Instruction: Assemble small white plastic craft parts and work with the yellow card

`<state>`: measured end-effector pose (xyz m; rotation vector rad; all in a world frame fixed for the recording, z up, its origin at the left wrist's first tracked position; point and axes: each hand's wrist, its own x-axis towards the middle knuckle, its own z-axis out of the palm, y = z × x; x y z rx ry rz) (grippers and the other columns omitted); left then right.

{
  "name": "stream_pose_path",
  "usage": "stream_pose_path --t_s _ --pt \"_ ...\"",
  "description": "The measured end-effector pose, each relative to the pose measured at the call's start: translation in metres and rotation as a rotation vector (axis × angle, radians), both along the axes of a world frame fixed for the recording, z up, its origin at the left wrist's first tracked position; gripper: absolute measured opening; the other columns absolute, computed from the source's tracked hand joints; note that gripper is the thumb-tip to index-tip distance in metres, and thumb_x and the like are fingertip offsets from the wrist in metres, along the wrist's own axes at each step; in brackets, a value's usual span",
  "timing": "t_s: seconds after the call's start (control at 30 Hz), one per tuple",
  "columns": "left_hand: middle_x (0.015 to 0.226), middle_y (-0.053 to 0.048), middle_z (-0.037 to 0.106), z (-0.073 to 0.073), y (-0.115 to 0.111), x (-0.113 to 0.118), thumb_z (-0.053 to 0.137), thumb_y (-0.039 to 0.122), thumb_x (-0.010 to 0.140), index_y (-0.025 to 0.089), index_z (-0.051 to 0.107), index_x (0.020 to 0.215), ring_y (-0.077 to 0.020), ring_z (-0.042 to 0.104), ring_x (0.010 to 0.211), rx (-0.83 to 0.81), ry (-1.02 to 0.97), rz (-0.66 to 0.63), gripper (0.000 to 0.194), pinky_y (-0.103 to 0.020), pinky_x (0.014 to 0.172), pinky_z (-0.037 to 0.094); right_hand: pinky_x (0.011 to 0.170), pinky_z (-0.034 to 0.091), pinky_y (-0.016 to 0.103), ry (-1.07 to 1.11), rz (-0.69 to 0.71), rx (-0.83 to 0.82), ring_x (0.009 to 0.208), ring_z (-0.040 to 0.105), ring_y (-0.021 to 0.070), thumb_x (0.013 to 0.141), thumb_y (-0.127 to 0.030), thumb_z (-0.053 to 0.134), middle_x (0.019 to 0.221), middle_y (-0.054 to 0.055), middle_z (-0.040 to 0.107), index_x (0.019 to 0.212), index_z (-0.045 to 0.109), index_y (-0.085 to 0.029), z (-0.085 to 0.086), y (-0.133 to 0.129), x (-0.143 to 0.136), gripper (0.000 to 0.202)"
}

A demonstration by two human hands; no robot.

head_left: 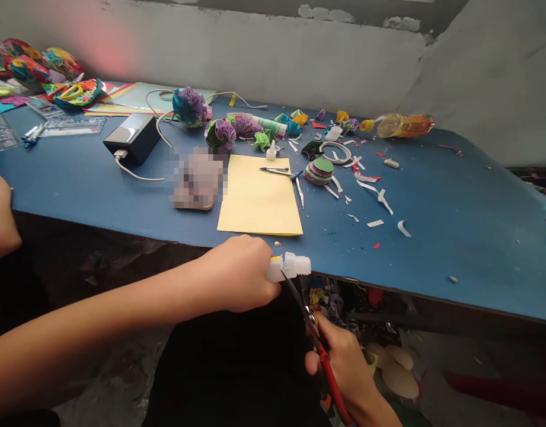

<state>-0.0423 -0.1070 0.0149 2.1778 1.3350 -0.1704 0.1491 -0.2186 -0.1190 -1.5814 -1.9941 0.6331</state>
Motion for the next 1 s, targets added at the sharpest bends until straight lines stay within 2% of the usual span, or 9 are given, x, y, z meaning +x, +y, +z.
stream_pose_path --t_s 0.17,0.3,0.4,0.53,0.77,1.0 --pt "0.048 0.001 0.052 0.004 -0.001 0.001 0.051 0.027 0.064 0.018 0.047 0.054 -0.0102 0.041 0.04 -0.132 -0.07 -0.004 0.013 -0.022 0.039 0.029 0.036 0.032 0.023 -0.024 -0.033 0.109 0.036 0.037 0.0111 0.083 -0.068 0.034 0.046 -0.006 0.038 0.066 0.041 -0.022 -0.003 0.0 -0.001 0.05" --pt "0.048 0.001 0.049 0.005 -0.002 0.001 0.05 0.026 0.063 0.019 0.043 0.054 -0.0096 0.038 0.04 -0.177 -0.085 0.014 0.014 -0.022 0.038 0.027 0.035 0.033 0.024 -0.04 0.001 0.139 0.037 0.039 0.0118 0.08 -0.073 0.031 0.046 -0.005 0.041 0.067 0.046 -0.02 0.0 0.002 0.004 0.057" --pt "0.048 0.002 0.047 0.007 -0.004 0.002 0.05 0.029 0.062 0.019 0.045 0.054 -0.0102 0.04 0.04 -0.276 -0.101 -0.008 0.014 -0.021 0.037 0.029 0.037 0.036 0.024 -0.04 0.037 0.146 0.039 0.043 0.0125 0.079 -0.076 0.026 0.049 -0.003 0.046 0.068 0.048 -0.019 0.003 0.008 0.01 0.062" --pt "0.048 0.004 0.05 0.007 -0.006 0.004 0.053 0.033 0.06 0.021 0.049 0.056 -0.0103 0.044 0.039 -0.433 -0.158 -0.067 0.014 -0.019 0.034 0.031 0.04 0.039 0.024 -0.039 0.062 0.157 0.041 0.048 0.0137 0.077 -0.075 0.036 0.052 -0.001 0.051 0.068 0.046 -0.02 0.009 0.016 0.017 0.057" --pt "0.045 0.004 0.043 -0.001 -0.007 0.006 0.048 0.026 0.065 0.02 0.04 0.049 -0.0092 0.034 0.04 -0.256 -0.204 0.019 0.019 -0.02 0.036 0.027 0.04 0.039 0.024 -0.074 0.044 0.041 0.041 0.047 0.0133 0.078 -0.069 0.044 0.049 -0.002 0.052 0.07 0.052 -0.019 0.022 0.016 0.018 0.051" --pt "0.045 0.004 0.042 -0.005 -0.003 0.007 0.048 0.026 0.066 0.02 0.04 0.049 -0.0094 0.036 0.04 -0.293 -0.263 0.035 0.019 -0.02 0.036 0.026 0.042 0.037 0.024 -0.069 0.014 -0.059 0.042 0.047 0.0133 0.081 -0.058 0.05 0.05 -0.001 0.054 0.063 0.046 -0.022 0.027 0.014 0.025 0.041"
